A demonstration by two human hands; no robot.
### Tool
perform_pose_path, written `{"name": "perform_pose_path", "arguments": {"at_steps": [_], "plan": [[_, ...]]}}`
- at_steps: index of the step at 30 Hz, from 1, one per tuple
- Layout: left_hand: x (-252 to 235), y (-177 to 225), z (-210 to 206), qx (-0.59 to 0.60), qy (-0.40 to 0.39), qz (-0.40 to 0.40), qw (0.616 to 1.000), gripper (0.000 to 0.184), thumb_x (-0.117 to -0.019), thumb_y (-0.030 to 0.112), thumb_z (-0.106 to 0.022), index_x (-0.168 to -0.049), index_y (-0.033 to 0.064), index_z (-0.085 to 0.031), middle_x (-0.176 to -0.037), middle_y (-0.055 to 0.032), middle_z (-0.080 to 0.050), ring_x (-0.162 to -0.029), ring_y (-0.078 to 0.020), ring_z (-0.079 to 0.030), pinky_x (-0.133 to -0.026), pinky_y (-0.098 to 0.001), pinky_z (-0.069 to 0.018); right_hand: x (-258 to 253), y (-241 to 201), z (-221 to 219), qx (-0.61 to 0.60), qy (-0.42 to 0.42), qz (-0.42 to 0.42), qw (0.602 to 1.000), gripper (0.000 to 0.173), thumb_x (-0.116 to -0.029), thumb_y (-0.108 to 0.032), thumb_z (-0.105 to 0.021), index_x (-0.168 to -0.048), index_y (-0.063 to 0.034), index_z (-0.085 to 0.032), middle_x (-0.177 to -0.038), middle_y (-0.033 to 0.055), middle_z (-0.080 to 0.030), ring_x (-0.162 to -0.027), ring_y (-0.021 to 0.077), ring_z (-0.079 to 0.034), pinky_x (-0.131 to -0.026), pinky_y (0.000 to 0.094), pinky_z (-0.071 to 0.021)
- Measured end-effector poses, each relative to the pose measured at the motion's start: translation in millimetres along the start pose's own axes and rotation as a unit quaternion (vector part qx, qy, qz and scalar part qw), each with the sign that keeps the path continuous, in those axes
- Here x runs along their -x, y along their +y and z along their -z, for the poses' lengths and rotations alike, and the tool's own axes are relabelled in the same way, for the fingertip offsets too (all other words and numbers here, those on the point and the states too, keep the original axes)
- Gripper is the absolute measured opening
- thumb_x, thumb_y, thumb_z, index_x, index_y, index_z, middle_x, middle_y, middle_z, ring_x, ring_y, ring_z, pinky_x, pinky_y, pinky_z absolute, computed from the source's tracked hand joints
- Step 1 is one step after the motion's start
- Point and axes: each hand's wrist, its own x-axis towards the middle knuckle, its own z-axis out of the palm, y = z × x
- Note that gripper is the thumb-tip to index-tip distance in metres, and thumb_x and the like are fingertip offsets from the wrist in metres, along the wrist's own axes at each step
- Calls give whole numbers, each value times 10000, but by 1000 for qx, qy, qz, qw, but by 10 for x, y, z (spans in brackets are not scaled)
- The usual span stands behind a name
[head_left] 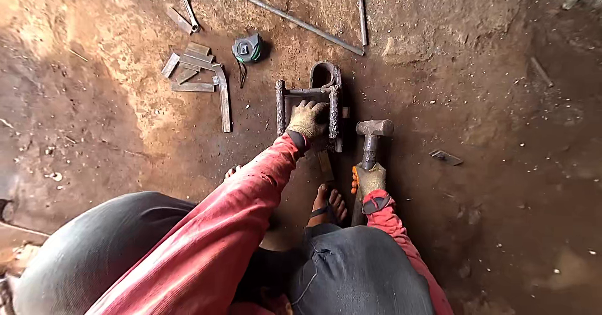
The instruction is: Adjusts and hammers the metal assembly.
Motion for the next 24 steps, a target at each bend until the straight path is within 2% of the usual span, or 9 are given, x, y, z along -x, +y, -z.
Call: {"name": "perform_pose_path", "arguments": {"at_steps": [1,3,7,13,18,19,21,22,24], "plan": [[122,-212,-301,53,-30,35,998,366,-941,389,-647,-1163,117,-752,-1082,-192,-723,-1064,-405,-661,-985,-594,-478,-85,131,-40,-41,36,46,997,250,-1027,-130,-600,-1210,38,-582,-752,115,-631,-485,166,-599,-412,300,-513],[67,-363,-458,63,-188,119,973,499,-875,408,-737,-1339,236,-679,-1263,-148,-684,-1211,-396,-608,-991,-652,-459,-152,200,37,-95,1,54,994,223,-1007,-137,-653,-1161,12,-590,-709,92,-618,-461,159,-582,-399,310,-511],[-8,-351,-462,31,-231,140,962,517,-867,428,-734,-1351,258,-667,-1270,-139,-683,-1208,-382,-611,-979,-639,-467,32,260,134,-224,11,192,955,211,-938,-37,-697,-1087,53,-578,-604,88,-597,-398,172,-572,-355,337,-533],[14,-326,-455,14,-229,135,964,547,-854,439,-747,-1359,247,-662,-1268,-144,-687,-1224,-378,-608,-1022,-625,-456,655,-391,953,-291,107,569,762,234,-881,-46,-736,-1076,-17,-611,-735,46,-694,-542,210,-675,-481,402,-621],[9,-328,-452,25,-222,132,966,530,-856,422,-748,-1345,231,-673,-1260,-138,-694,-1216,-376,-616,-1007,-625,-465,700,-817,1050,-368,199,646,639,121,-977,-38,-542,-1095,-18,-523,-724,59,-625,-600,231,-672,-548,428,-633],[18,-326,-457,27,-226,136,964,534,-854,421,-749,-1348,233,-671,-1273,-134,-690,-1225,-374,-610,-1015,-624,-460,611,-726,852,-342,233,616,671,169,-966,-21,-572,-1124,14,-523,-777,77,-646,-664,205,-686,-604,393,-634],[5,-343,-459,31,-225,142,963,535,-841,409,-766,-1339,233,-678,-1278,-134,-690,-1230,-379,-609,-1007,-631,-464,280,-353,364,-168,291,446,829,359,-912,-52,-706,-1179,138,-560,-885,150,-671,-792,183,-691,-756,358,-615],[19,-361,-461,32,-224,142,964,542,-841,407,-769,-1346,235,-674,-1290,-130,-686,-1238,-378,-606,-1011,-631,-462,88,-171,188,-43,241,333,911,426,-919,-119,-717,-1236,129,-579,-967,206,-695,-870,250,-700,-838,431,-593],[121,-342,-457,50,-178,112,976,522,-866,396,-754,-1345,208,-671,-1300,-133,-680,-1253,-376,-594,-1068,-604,-435,-199,90,75,87,108,155,978,531,-895,-186,-708,-1359,22,-556,-1082,211,-703,-942,316,-710,-857,534,-585]]}}
